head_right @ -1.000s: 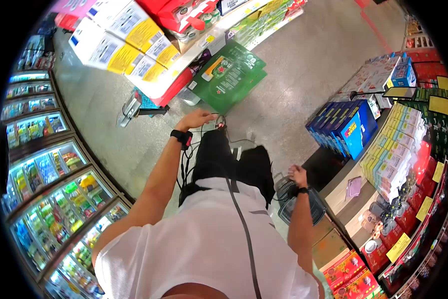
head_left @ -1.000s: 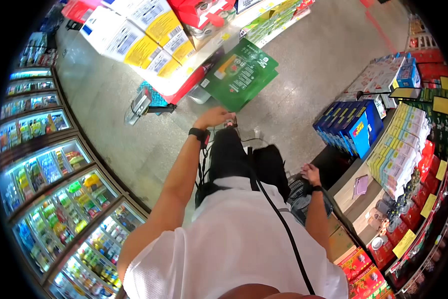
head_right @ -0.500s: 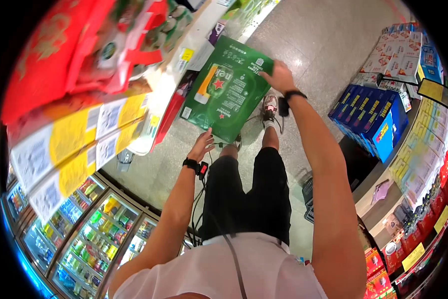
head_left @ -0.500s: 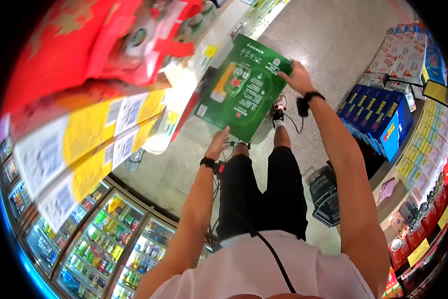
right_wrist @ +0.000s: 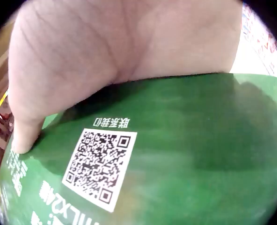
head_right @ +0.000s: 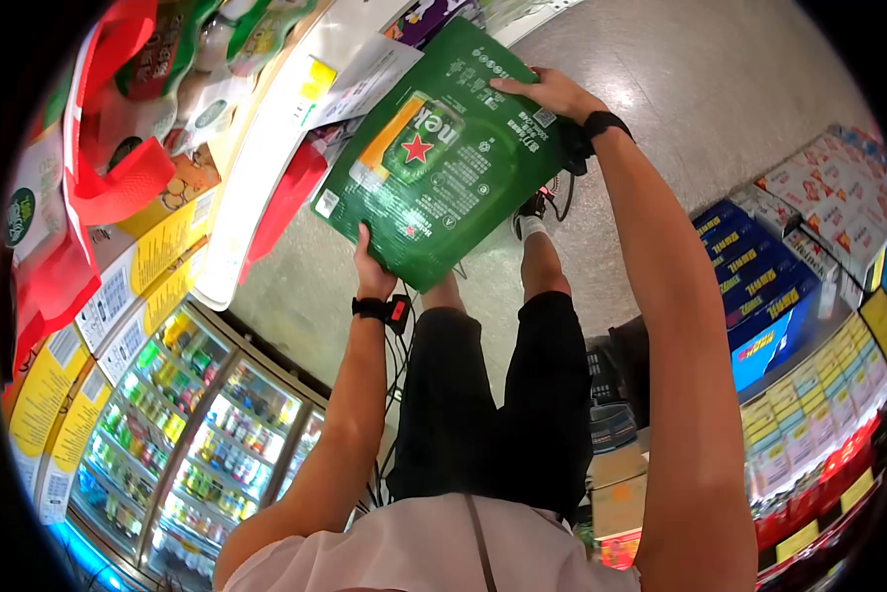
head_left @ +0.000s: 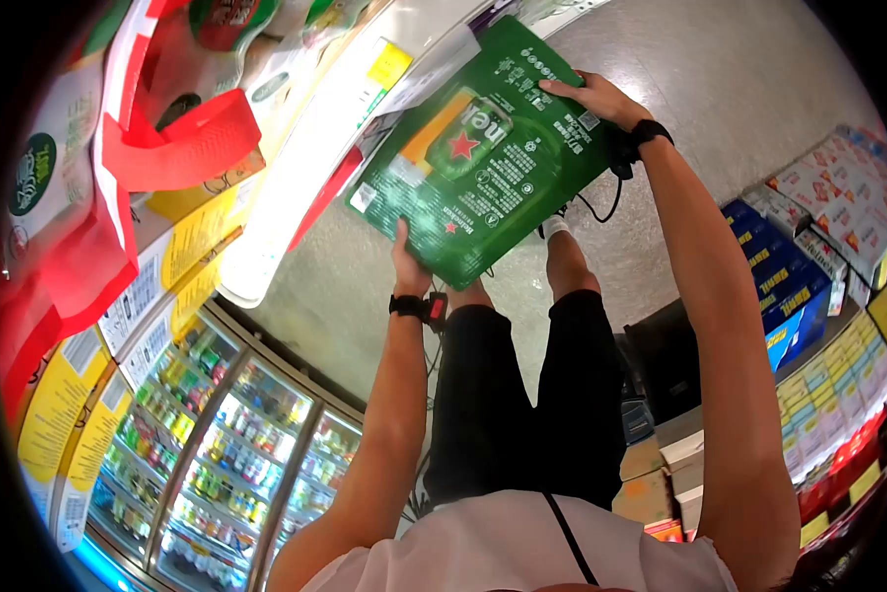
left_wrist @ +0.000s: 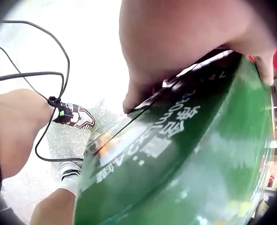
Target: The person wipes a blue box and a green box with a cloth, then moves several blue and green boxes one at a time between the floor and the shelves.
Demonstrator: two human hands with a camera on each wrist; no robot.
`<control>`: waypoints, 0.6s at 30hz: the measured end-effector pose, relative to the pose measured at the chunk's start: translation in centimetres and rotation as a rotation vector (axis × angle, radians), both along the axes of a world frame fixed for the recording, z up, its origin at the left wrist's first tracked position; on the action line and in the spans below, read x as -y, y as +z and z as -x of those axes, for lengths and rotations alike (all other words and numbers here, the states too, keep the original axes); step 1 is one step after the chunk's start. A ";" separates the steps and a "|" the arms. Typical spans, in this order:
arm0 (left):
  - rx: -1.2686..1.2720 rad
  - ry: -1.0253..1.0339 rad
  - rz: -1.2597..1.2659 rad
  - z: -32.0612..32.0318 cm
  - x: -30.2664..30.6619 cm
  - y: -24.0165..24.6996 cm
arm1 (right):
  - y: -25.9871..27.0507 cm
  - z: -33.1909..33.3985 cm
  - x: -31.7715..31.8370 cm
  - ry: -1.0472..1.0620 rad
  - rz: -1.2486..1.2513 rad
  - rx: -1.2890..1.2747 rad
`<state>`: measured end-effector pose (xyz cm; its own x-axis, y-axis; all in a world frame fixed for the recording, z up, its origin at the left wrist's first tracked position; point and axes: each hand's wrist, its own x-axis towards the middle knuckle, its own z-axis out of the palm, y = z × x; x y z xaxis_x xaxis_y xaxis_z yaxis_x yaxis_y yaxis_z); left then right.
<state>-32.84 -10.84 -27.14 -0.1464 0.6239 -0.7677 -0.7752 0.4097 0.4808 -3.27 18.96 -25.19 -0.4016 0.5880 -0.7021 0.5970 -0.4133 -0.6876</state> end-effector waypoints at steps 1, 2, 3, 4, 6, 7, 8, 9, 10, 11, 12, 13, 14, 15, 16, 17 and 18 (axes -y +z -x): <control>-0.006 0.026 0.009 -0.4 0.0 0.3 | 0.1 -0.1 0.0 -0.022 0.001 -0.011; -0.015 0.059 0.026 -0.8 -0.2 0.6 | -0.3 -0.3 0.0 0.003 -0.016 0.007; -0.024 0.090 0.043 -1.3 -0.4 0.9 | -1.1 -0.7 0.2 0.024 -0.011 0.003; -0.028 0.107 0.022 -1.4 -0.4 0.7 | -1.8 -1.0 0.4 -0.003 0.004 -0.004; -0.045 0.136 0.047 -1.6 -0.4 0.7 | -1.6 -1.4 0.5 -0.017 0.054 -0.049; -0.057 0.145 0.070 -1.7 -0.5 0.8 | -1.9 -1.6 0.6 -0.002 0.058 -0.051; -0.051 0.161 0.113 -1.6 -0.6 0.9 | -2.3 -1.9 0.9 -0.013 0.056 -0.065; -0.053 0.168 0.117 -1.7 -0.5 0.9 | -2.2 -2.0 1.1 -0.029 0.053 -0.080; -0.069 0.168 0.110 -1.7 -0.6 0.8 | -2.0 -2.2 1.3 -0.028 0.056 -0.083; -0.086 0.163 0.099 -1.4 -0.8 0.7 | -1.9 -2.4 1.5 -0.041 0.082 -0.103; -0.089 0.157 0.100 -0.9 -1.1 0.7 | -1.6 -2.5 1.9 -0.057 0.107 -0.122; -0.034 0.141 0.090 -0.4 -1.2 0.7 | -1.3 -2.7 2.5 -0.065 0.111 -0.122; 0.022 0.126 0.081 0.1 -1.3 0.8 | -1.0 -2.8 3.3 -0.106 0.120 -0.156; 0.023 0.119 0.085 0.7 -1.4 0.9 | -0.6 -3.1 4.2 -0.147 0.129 -0.189; 0.023 0.082 0.113 1.4 -1.6 1.0 | -0.4 -3.3 5.3 -0.186 0.122 -0.193; 0.022 0.046 0.141 1.9 -1.8 1.1 | -0.5 -3.8 6.8 -0.193 0.125 -0.193; 0.002 0.030 0.175 2.4 -1.8 0.8 | -0.8 -4.2 8.2 -0.265 0.113 -0.217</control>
